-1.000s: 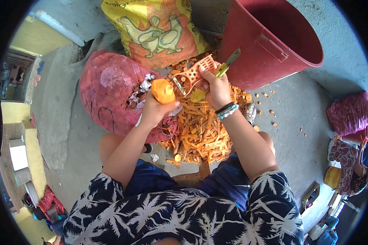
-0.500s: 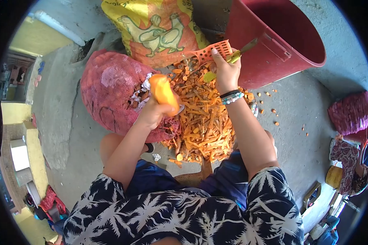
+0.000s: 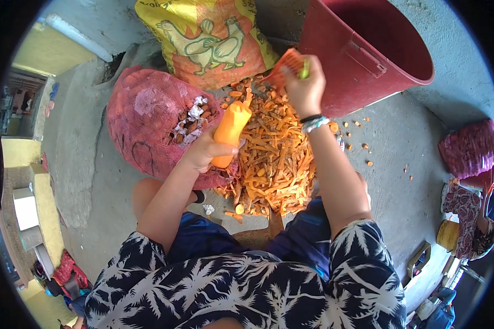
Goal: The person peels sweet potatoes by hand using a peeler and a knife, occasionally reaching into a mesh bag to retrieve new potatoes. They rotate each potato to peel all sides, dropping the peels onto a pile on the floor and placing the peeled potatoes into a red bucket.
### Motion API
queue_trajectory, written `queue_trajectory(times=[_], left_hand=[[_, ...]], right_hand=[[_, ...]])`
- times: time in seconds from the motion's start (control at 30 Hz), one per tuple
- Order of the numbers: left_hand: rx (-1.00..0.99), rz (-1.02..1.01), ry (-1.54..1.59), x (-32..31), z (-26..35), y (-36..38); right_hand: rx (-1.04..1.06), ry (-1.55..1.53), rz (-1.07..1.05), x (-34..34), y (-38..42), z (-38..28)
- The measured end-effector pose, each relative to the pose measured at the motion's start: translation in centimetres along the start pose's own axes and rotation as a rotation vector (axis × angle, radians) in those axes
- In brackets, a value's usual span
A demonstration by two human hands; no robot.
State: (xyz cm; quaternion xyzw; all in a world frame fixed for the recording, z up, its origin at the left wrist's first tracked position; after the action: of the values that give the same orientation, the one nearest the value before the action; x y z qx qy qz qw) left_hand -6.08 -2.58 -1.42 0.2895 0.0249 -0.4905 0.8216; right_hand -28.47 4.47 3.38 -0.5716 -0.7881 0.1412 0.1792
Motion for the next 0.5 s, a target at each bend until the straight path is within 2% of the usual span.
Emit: queue_trajectory(times=[0.03,0.1,0.17,0.2,0.23,0.3,0.33,0.37,0.43,0.47,0.5], left_hand=[[0.010,-0.034,-0.027,0.0,0.2,0.1],[-0.003,-0.009,-0.038,0.1,0.0,-0.1],[-0.012,0.011,-0.040,0.0,-0.2,-0.2],[-0.029,0.011,-0.065,0.0,-0.1,-0.1],[-0.041,0.008,-0.091,-0.1,-0.2,0.0],[-0.062,-0.007,-0.076,-0.4,-0.4,0.6],[-0.096,-0.013,-0.066,-0.4,0.0,0.7],[-0.103,-0.007,-0.069,-0.1,-0.1,0.6],[-0.177,0.067,-0.136,0.5,-0.7,0.4],[-0.175,0.070,-0.138,0.7,-0.8,0.5],[-0.223,0.080,-0.216,0.8,-0.7,0.7]], right_hand=[[-0.185,-0.045,0.101,1.1,-1.2,0.9],[-0.344,-0.229,0.047,1.0,-1.0,0.9],[-0.375,-0.268,-0.111,-0.7,2.1,-1.6],[-0.468,-0.337,-0.216,-1.1,3.6,-1.2],[-0.472,-0.334,-0.211,-1.1,3.2,-0.3],[-0.387,-0.231,0.127,0.9,0.5,1.0],[-0.486,-0.307,0.117,1.5,-0.1,1.1],[-0.482,-0.314,0.112,1.2,0.7,1.0],[-0.556,-0.362,-0.054,-0.4,4.1,-2.2],[-0.609,-0.286,-0.040,-0.5,4.7,0.1],[-0.602,-0.112,0.059,0.6,3.7,0.9]])
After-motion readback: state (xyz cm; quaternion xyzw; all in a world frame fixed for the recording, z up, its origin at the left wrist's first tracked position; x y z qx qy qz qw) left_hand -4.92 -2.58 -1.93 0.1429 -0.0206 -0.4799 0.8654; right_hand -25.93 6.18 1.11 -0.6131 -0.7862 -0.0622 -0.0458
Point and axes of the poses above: each hand's wrist, its own y-axis away from the middle knuckle, its own x-axis out of the back of the hand, z = x × y, the point moved 5 cm from there along -y, towards the middle knuckle, and after that the axes turned 8 degrees about z, right-handed, at the moved point
